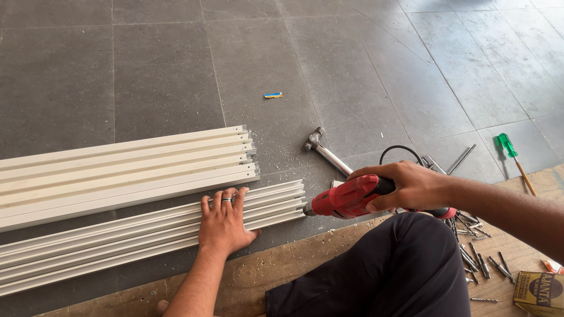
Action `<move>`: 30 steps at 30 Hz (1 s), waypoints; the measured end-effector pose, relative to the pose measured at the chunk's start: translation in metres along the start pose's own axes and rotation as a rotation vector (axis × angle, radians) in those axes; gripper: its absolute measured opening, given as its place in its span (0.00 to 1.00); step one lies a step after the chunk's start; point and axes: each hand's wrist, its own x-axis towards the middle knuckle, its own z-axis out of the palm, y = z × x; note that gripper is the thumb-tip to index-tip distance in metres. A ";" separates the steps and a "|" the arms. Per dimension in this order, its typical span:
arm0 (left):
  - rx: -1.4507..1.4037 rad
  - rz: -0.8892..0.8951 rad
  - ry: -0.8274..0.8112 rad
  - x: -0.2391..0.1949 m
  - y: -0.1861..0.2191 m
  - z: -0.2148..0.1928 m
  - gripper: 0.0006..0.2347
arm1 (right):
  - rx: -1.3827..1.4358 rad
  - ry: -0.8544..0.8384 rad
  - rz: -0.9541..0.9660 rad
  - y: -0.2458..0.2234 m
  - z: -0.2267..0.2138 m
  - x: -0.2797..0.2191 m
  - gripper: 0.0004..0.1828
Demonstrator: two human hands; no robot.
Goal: The person sits on the floor and uses a red power drill to make holes in stacked white molding strips. They then use a hammer to tap small metal brackets into the drilled holes.
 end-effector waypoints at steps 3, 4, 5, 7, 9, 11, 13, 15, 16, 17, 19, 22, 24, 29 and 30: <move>0.003 0.000 -0.001 -0.001 0.000 0.001 0.50 | -0.002 0.009 -0.087 -0.002 0.000 0.000 0.47; 0.005 0.000 -0.001 -0.001 0.000 0.001 0.50 | 0.009 0.000 -0.043 -0.004 0.000 -0.001 0.47; 0.002 0.001 0.001 0.000 0.001 0.001 0.51 | 0.019 -0.008 0.002 -0.007 -0.001 -0.003 0.47; -0.004 0.000 0.003 0.000 0.001 0.002 0.51 | 0.041 -0.019 0.055 -0.015 -0.002 -0.007 0.45; -0.027 -0.007 0.008 0.000 0.001 0.003 0.51 | 0.062 -0.028 0.069 -0.027 -0.002 -0.011 0.42; -0.034 -0.004 0.006 0.005 0.002 0.002 0.51 | 0.012 -0.050 0.131 -0.040 0.000 -0.010 0.40; -0.025 0.014 -0.004 0.012 0.003 0.000 0.52 | -0.080 -0.078 0.160 -0.051 0.002 -0.010 0.40; -0.034 0.028 0.006 0.013 0.003 0.001 0.52 | -0.216 -0.112 0.154 -0.058 0.003 -0.010 0.42; -0.039 0.034 0.013 0.014 0.002 0.001 0.52 | -0.260 -0.132 0.098 -0.061 0.003 -0.009 0.42; -0.045 0.034 0.008 0.014 0.002 0.001 0.52 | -0.304 -0.155 0.043 -0.063 0.004 -0.010 0.43; -0.059 0.037 -0.001 0.014 0.001 0.002 0.52 | -0.388 -0.168 -0.090 -0.064 0.006 -0.011 0.44; -0.069 0.042 0.006 0.017 -0.001 0.004 0.52 | -0.485 -0.167 -0.206 -0.068 0.008 -0.009 0.45; -0.058 0.045 0.008 0.016 -0.001 0.006 0.52 | -0.523 -0.202 -0.126 -0.074 0.008 -0.008 0.45; -0.067 0.058 -0.009 0.016 -0.002 0.002 0.51 | -0.681 -0.278 -0.040 -0.096 0.000 -0.006 0.48; -0.072 0.058 -0.011 0.015 -0.002 0.002 0.51 | -0.704 -0.280 -0.056 -0.101 -0.002 -0.005 0.48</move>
